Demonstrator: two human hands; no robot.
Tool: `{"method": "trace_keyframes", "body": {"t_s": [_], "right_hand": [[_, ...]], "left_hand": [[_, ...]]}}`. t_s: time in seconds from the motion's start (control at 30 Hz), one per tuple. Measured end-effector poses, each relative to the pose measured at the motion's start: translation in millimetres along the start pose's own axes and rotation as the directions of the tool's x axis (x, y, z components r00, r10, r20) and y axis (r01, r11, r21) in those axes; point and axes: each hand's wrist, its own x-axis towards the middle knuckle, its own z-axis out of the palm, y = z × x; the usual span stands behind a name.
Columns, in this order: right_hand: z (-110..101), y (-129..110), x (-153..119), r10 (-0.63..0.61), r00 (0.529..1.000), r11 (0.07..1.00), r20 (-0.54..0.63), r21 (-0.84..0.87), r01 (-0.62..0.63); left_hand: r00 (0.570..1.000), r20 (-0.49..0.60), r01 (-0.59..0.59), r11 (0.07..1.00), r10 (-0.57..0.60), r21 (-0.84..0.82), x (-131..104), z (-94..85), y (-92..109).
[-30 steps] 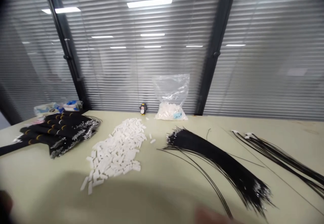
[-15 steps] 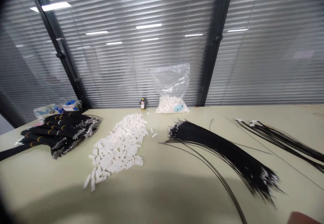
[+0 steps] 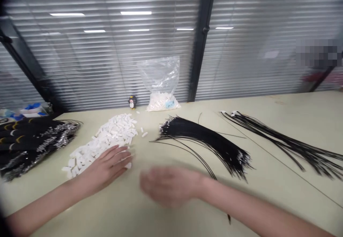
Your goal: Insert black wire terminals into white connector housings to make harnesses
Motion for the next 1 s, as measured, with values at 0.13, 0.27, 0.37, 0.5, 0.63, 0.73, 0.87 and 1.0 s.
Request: {"method": "trace_keyframes", "body": {"t_s": [0.13,0.27,0.37,0.5,0.63,0.73,0.87,1.0], "right_hand": [[27,39,11,0.204,0.978,0.974,-0.041,-0.094,-0.207],[40,59,34,0.311,0.950,0.944,-0.029,-0.104,-0.312],[45,63,51,0.287,0.958,0.954,0.020,-0.093,-0.284],[43,61,64,0.211,0.972,0.976,0.105,-0.080,-0.203],[32,54,68,0.160,0.973,0.985,0.166,-0.089,-0.146],[29,48,69,0.145,0.970,0.987,0.195,-0.093,-0.129],[31,36,65,0.238,0.957,0.970,0.166,-0.085,-0.227],[24,20,56,0.368,0.921,0.929,0.127,0.002,-0.371]], "left_hand": [[1.000,0.015,0.001,0.999,-0.001,-0.044,1,10.1,1],[0.999,0.036,-0.007,0.998,0.009,-0.057,2,5.5,6],[0.999,0.032,-0.037,0.998,0.039,-0.057,6,2.0,9],[0.994,0.013,-0.103,0.993,0.104,-0.058,11,-0.8,10],[0.991,-0.012,-0.133,0.989,0.132,-0.058,10,-0.8,12],[0.989,-0.018,-0.148,0.987,0.148,-0.057,8,-0.2,14],[0.986,-0.008,-0.164,0.983,0.164,-0.079,7,-0.6,17],[0.993,0.050,-0.102,0.988,0.109,-0.120,10,-4.4,19]]}}
